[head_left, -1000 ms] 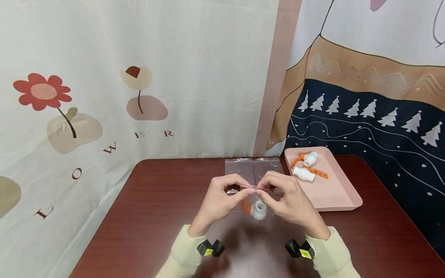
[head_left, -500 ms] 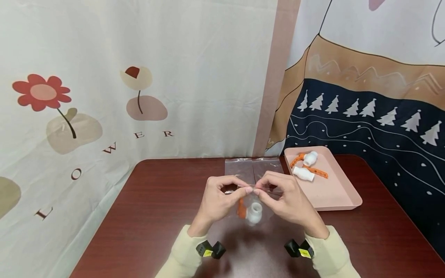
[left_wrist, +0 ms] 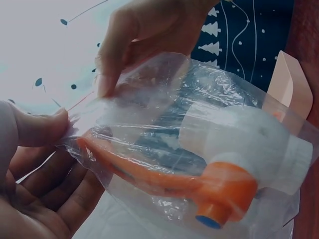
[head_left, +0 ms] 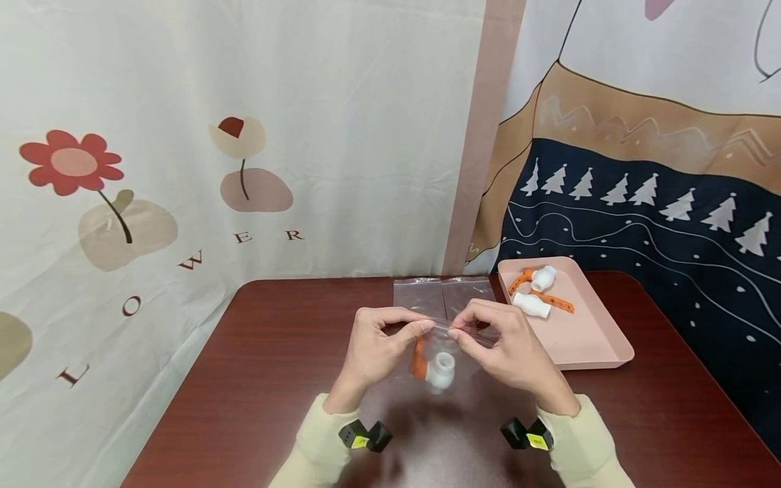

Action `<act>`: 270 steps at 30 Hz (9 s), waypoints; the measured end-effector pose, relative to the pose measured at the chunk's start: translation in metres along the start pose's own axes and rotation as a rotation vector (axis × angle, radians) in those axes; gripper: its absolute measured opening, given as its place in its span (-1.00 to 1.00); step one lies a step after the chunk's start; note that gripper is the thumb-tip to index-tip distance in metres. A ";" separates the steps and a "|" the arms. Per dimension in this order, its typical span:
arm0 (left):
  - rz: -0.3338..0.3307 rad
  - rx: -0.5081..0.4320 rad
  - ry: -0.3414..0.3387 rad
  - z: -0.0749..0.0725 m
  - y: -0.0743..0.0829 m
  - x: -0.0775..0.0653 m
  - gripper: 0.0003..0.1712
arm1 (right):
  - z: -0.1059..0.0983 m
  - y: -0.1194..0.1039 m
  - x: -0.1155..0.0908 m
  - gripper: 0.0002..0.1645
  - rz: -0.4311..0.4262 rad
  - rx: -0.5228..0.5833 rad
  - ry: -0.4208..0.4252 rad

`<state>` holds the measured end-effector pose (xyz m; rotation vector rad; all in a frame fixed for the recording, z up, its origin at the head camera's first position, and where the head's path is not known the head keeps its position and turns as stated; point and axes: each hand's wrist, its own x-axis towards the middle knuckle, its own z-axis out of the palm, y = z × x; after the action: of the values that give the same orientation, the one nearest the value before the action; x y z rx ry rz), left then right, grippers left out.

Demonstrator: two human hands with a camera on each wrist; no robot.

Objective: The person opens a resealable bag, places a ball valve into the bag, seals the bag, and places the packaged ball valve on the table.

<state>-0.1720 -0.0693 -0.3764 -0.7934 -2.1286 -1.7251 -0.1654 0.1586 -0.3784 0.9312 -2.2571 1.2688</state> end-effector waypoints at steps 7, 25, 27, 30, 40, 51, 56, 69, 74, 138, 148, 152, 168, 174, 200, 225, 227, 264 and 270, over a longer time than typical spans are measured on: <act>-0.024 0.037 0.032 -0.002 0.001 0.002 -0.93 | -0.005 0.003 -0.001 -0.81 0.029 0.007 -0.020; 0.019 -0.011 0.036 -0.005 -0.001 0.002 -0.95 | -0.007 0.000 -0.001 -0.77 0.041 0.003 -0.024; 0.010 -0.015 0.037 -0.005 -0.001 0.002 -0.94 | -0.009 0.001 -0.002 -0.78 0.035 -0.005 -0.026; -0.017 -0.017 0.055 -0.007 0.001 0.003 -0.95 | -0.012 0.002 -0.002 -0.78 0.027 -0.019 -0.026; -0.043 -0.012 0.079 -0.011 0.000 0.004 -0.96 | -0.016 0.005 -0.002 -0.74 0.032 -0.037 -0.025; -0.075 -0.017 0.117 -0.014 0.000 0.004 -0.94 | -0.023 0.006 -0.003 -0.73 0.029 -0.068 -0.015; -0.121 -0.045 0.140 -0.019 0.003 0.005 -0.94 | -0.028 0.008 -0.005 -0.72 0.017 -0.088 -0.016; -0.094 -0.070 0.115 -0.009 0.000 0.001 -0.92 | -0.022 0.010 -0.003 -0.76 0.073 -0.059 -0.035; -0.095 -0.055 0.085 0.001 0.000 0.000 -0.93 | -0.009 0.005 -0.001 -0.76 0.018 -0.054 -0.041; -0.020 0.004 0.237 -0.004 -0.004 0.001 -0.91 | -0.010 0.005 -0.004 -0.77 -0.050 -0.112 -0.005; -0.100 -0.066 0.253 -0.010 -0.003 0.001 -0.92 | -0.017 0.008 -0.005 -0.72 -0.038 -0.124 -0.012; -0.114 -0.076 0.252 -0.009 -0.002 0.002 -0.91 | -0.021 0.009 -0.006 -0.71 -0.042 -0.119 -0.006; -0.114 -0.136 0.228 0.001 0.003 0.000 -0.91 | -0.026 0.017 -0.006 -0.72 0.076 0.001 0.008; -0.123 -0.119 0.229 0.004 0.004 -0.001 -0.93 | -0.018 0.018 -0.005 -0.81 0.143 0.076 -0.029; -0.138 -0.206 -0.050 0.005 -0.019 -0.008 -0.77 | -0.012 0.008 -0.005 -0.88 0.143 0.154 -0.056; -0.140 -0.153 -0.024 0.007 -0.025 -0.026 -0.76 | -0.012 0.014 -0.006 -0.89 0.219 0.177 -0.060; -0.159 -0.138 -0.011 0.006 -0.024 -0.026 -0.76 | -0.012 0.015 -0.007 -0.87 0.227 0.158 -0.065; -0.552 0.159 0.329 -0.136 -0.090 -0.045 -0.67 | -0.038 0.078 -0.062 -0.57 0.615 -0.492 -0.200; -0.650 0.183 0.304 -0.161 -0.101 -0.049 -0.58 | -0.036 0.079 -0.065 -0.79 0.630 -0.551 -0.244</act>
<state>-0.2099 -0.2489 -0.4453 0.2380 -2.4184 -1.7325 -0.1753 0.2424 -0.4466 0.1756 -3.0020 0.6629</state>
